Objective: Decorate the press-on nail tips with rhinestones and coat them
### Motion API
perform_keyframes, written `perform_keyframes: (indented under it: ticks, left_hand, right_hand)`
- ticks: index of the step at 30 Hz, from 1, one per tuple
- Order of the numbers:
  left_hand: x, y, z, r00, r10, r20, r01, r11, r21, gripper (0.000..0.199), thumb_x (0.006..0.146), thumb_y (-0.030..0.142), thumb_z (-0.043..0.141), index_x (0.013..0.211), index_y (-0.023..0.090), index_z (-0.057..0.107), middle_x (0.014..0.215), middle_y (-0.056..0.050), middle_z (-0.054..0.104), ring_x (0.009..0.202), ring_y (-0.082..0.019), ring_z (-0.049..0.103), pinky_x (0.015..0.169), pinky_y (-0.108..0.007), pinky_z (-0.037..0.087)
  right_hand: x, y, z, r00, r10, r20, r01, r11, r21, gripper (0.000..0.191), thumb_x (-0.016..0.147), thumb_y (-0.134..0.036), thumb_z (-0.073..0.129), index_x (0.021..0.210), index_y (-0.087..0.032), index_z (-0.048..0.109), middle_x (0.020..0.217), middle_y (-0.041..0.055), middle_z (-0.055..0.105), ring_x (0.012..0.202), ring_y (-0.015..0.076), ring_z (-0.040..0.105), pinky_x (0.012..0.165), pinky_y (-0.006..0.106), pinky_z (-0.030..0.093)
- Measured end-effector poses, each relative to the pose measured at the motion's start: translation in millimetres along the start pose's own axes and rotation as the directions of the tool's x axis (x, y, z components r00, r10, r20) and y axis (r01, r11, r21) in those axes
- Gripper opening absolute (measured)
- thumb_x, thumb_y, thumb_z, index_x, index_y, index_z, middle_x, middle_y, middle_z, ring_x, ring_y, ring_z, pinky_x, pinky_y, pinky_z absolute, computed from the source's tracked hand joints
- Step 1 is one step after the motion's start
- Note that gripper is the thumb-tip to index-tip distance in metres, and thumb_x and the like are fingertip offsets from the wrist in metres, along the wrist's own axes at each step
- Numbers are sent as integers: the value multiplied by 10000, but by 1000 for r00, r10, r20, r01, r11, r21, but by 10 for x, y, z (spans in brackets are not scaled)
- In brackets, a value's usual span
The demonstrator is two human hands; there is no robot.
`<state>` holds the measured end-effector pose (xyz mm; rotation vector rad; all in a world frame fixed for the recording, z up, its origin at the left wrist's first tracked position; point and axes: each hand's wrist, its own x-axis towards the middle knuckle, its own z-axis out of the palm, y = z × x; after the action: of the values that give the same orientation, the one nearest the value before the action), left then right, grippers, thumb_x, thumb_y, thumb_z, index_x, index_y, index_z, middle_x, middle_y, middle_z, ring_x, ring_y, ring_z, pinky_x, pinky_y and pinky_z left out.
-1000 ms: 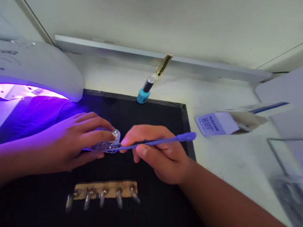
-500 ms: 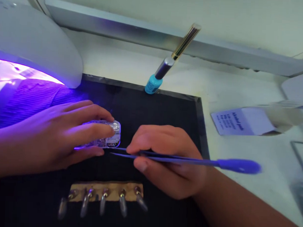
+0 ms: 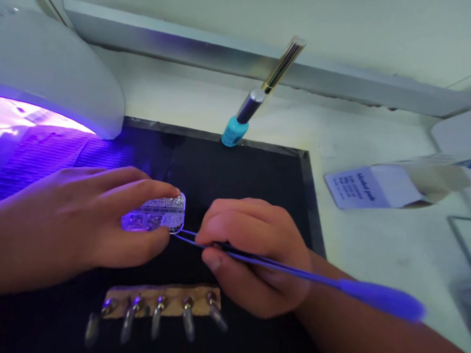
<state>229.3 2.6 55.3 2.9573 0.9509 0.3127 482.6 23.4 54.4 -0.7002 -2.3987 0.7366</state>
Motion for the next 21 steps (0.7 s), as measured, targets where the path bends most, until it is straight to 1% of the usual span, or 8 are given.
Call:
perform_keyframes:
  ticks: [2,5,7,10,12,15,18,21]
  left_hand:
    - [6,-12,-5,1000,5,12,-5,1000,22,193,932,220,495,1061,313,604,1100,-68,649,789,-232,583,543,-288,425]
    - [4,-63,15,1000,-9,30,8,1000,5,236,953,217,473,1149,290,585,1191,-73,638,874,-253,599,616,-335,485]
    - [0,-105,40,1000,-18,18,19,997,-68,223,972,271,476,1169,260,578,1229,-76,626,928,-251,601,695,-368,514]
    - [-3,-153,75,1000,-29,-9,27,980,-195,245,972,333,506,1179,219,570,1228,-80,626,973,-232,600,787,-374,521]
    - [0,-168,89,999,-37,-11,33,968,-248,251,967,325,523,1186,212,569,1224,-79,626,974,-224,599,802,-371,518]
    - [2,-174,98,999,-41,-9,37,955,-294,256,962,315,535,1192,211,574,1227,-79,624,981,-223,591,810,-373,516]
    - [1,-173,98,999,-41,-10,36,951,-306,258,962,317,535,1195,213,577,1232,-77,622,995,-224,585,819,-375,517]
    - [2,-170,87,999,-44,-2,41,951,-306,245,959,301,538,1182,210,584,1230,-77,620,988,-220,584,820,-374,516]
  right_hand:
    - [15,15,17,1000,-10,-5,10,1000,-4,196,1012,-286,430,904,-218,579,769,23,673,732,115,683,633,228,552]
    - [36,42,39,999,-34,-11,34,999,4,200,1013,-289,425,892,-220,569,724,2,650,706,112,671,631,235,544]
    - [44,54,45,999,-39,-6,39,999,36,202,1012,-290,427,882,-218,563,716,-4,637,683,108,661,610,235,536]
    - [58,53,35,1000,-6,-1,6,999,49,183,1009,-290,436,888,-223,556,739,-11,635,672,100,656,590,228,531]
    - [74,45,26,999,27,23,-28,998,54,170,1004,-299,446,900,-234,564,751,-20,638,663,95,655,583,219,529]
    - [102,35,25,997,38,63,-44,995,93,170,995,-316,465,900,-243,586,743,-29,636,637,85,649,564,209,520]
    - [110,33,34,998,39,56,-44,993,110,194,996,-336,463,893,-241,598,739,-25,639,633,92,647,539,224,522]
    - [98,37,38,998,29,58,-35,994,100,154,994,-315,474,909,-244,581,745,-20,645,652,103,655,565,230,545]
